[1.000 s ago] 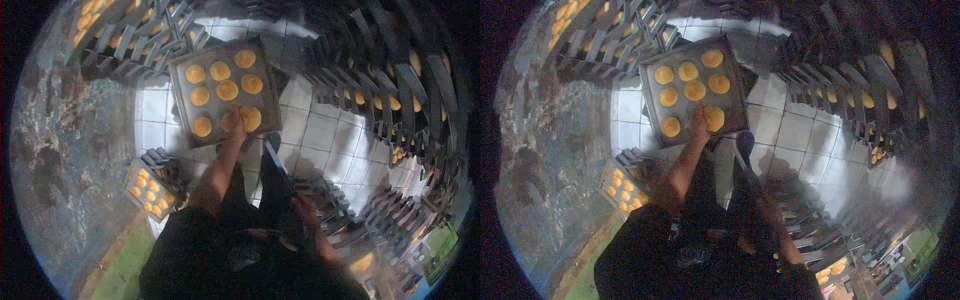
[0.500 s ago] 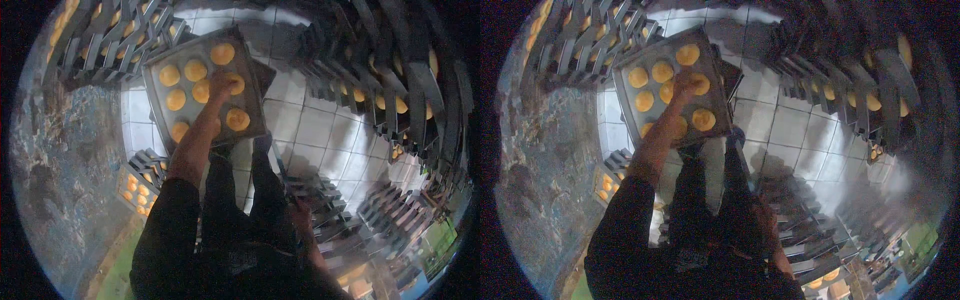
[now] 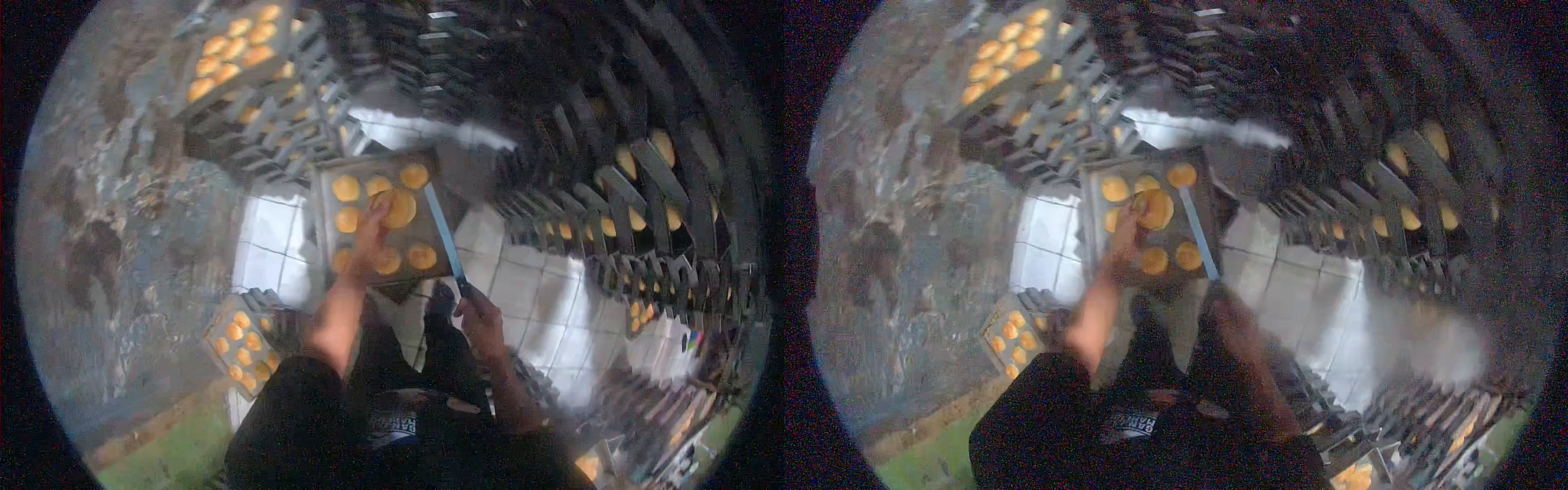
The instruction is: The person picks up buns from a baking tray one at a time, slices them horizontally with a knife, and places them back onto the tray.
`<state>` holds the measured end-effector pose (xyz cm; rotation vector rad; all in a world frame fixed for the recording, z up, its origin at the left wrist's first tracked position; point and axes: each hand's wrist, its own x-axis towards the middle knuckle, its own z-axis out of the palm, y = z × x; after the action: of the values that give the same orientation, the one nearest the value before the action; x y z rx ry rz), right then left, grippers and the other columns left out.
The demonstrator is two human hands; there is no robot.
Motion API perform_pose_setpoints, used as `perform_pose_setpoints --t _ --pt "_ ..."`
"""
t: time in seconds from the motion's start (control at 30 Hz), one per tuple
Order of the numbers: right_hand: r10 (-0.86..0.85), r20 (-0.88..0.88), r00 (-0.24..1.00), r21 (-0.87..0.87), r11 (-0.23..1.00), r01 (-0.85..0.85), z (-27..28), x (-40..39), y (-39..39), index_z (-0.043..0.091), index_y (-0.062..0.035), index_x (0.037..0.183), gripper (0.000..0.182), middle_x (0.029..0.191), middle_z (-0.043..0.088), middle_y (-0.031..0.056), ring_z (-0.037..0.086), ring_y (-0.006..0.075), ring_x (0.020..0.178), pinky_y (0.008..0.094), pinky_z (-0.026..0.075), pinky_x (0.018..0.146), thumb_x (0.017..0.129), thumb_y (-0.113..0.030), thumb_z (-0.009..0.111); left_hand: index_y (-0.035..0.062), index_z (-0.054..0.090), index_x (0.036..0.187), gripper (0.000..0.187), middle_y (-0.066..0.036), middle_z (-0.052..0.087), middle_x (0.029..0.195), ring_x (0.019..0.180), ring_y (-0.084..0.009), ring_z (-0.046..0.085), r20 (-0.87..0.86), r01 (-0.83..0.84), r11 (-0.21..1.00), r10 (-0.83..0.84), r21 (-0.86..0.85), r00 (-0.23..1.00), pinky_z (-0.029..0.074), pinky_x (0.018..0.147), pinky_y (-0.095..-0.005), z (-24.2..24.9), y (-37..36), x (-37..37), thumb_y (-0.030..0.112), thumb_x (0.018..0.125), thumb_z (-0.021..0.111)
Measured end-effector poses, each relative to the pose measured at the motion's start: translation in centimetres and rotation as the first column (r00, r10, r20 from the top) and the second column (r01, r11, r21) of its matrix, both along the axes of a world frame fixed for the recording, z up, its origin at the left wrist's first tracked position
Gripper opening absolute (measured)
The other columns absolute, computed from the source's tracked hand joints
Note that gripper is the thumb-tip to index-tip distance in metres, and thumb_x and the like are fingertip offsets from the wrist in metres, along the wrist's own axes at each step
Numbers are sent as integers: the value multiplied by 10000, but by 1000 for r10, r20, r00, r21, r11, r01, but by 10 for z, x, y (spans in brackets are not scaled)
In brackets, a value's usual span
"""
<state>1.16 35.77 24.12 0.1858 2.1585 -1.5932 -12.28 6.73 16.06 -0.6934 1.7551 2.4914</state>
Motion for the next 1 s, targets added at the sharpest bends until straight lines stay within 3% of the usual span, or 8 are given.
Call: perform_pose_setpoints --t 0.07,0.13,0.23,0.47,0.57,0.73,0.87,1.0 --pt "11 -85 996 -61 998 -16 28 -10 -35 577 7 1338 414 830 621 0 548 84 718 251 458 656 1000 -229 612 86 532 1312 526 -75 640 1202 1089 -244 634 -48 -102 857 146 505 988 550 888 -430 13 -36 12 407 926 690" --pt "114 -140 984 -38 992 -120 71 -17 -69 566 14 1357 424 816 623 -4 530 76 724 249 448 656 1005 -219 605 89 582 1272 493 -45 671 1172 1020 -220 670 -47 -203 896 240 395 970 552 894 -397 39 -66 22 487 980 585" --pt "192 -286 939 18 981 -195 77 -11 -106 561 25 1363 434 907 648 27 566 89 820 256 474 728 1006 -219 601 99 643 1176 480 -48 707 1097 1015 -222 677 -148 -141 796 277 589 949 548 910 -400 77 -103 36 509 928 650" --pt "157 -284 946 -185 959 -215 118 16 -147 553 18 1377 469 999 673 55 609 117 825 285 507 782 992 -246 601 96 660 1135 516 -41 709 1055 985 -208 682 -287 -71 850 254 522 924 548 899 -392 127 -138 54 509 842 756" --pt "134 -314 940 -151 970 -189 117 27 -150 556 11 1378 474 988 682 76 620 124 841 290 511 790 987 -253 608 94 663 1122 482 -39 708 1041 978 -191 682 -291 -59 837 254 544 922 557 874 -385 135 -140 58 478 849 764" --pt "98 -360 928 -108 983 -146 138 20 -162 571 3 1364 462 918 678 62 614 117 820 286 507 760 984 -257 608 109 646 1120 402 -25 693 1040 937 -173 684 -339 59 937 66 344 938 584 812 -353 143 -120 69 395 868 772" --pt "131 -270 954 -130 977 -171 151 9 -163 586 -3 1349 445 897 661 26 592 110 798 275 492 735 987 -260 605 118 633 1119 391 -22 686 1026 919 -173 685 -338 61 880 116 470 934 598 785 -383 136 -111 65 365 857 785" --pt "83 -432 898 -98 986 -138 111 45 -143 581 -7 1356 448 878 643 -1 556 95 773 261 460 684 989 -262 604 108 604 1084 370 -14 660 945 842 -155 670 -305 8 874 161 486 939 577 760 -358 143 -122 60 342 862 784"
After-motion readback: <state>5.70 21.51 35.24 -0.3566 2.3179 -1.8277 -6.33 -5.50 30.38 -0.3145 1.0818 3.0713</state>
